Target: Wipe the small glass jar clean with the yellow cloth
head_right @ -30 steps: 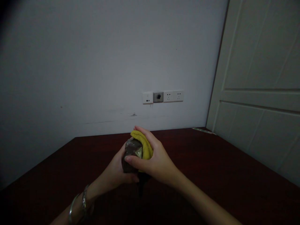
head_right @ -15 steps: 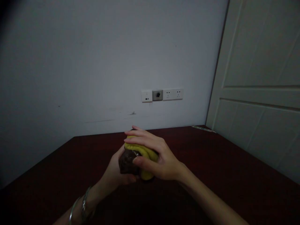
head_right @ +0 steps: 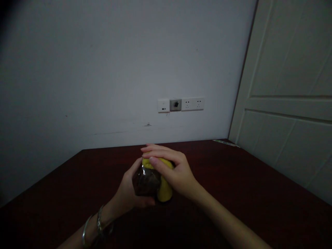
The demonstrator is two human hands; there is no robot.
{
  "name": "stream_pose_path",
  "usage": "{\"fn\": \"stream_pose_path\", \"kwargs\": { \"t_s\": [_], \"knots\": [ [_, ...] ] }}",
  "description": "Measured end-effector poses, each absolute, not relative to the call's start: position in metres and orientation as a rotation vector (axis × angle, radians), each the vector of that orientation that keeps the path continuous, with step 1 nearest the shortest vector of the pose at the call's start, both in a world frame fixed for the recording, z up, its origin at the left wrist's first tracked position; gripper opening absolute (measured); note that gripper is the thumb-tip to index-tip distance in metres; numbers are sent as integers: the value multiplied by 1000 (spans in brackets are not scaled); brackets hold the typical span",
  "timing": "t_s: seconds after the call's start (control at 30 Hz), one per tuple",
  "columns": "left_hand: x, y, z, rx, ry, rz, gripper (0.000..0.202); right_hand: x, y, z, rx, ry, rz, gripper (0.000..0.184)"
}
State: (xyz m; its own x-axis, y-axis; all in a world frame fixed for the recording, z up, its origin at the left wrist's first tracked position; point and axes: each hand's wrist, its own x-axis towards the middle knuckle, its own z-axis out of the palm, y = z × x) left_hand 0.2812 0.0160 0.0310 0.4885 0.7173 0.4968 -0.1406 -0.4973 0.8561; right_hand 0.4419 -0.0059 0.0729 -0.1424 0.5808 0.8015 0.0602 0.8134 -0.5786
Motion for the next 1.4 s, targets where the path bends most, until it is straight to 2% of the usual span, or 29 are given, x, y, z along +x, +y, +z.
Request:
{"fn": "stream_pose_path", "kwargs": {
  "t_s": [0.13,0.27,0.4,0.5,0.67,0.77,0.83,0.97,1.07,1.2,1.33,1.4],
  "knots": [
    [278,15,36,1840,510,1159,94,437,-6,74,-614,-1547,593,17],
    [279,14,35,1832,513,1180,91,434,-16,75,-589,-1623,353,23],
    [283,16,32,1862,582,1289,70,437,-25,75,-376,-1918,21,39],
    [283,18,29,1886,661,1301,58,440,-23,74,-309,-2036,-64,45],
    [280,21,29,1882,692,1191,75,443,-7,70,-475,-1825,173,30],
    [280,21,30,1858,726,1188,74,445,0,69,-598,-1704,359,20],
    [281,22,29,1862,796,1203,70,446,0,69,-594,-1745,334,20],
    [284,28,22,1881,910,1281,61,443,-8,70,-446,-2111,43,32],
    [285,31,20,1881,924,1311,55,440,-10,69,-399,-2198,-52,33],
    [284,25,25,1863,877,1267,66,443,-1,66,-469,-1949,99,27],
    [284,21,29,1778,779,1227,66,447,6,65,-622,-1710,381,20],
    [284,21,29,1743,721,1227,67,447,5,65,-615,-1683,399,19]
  ]
}}
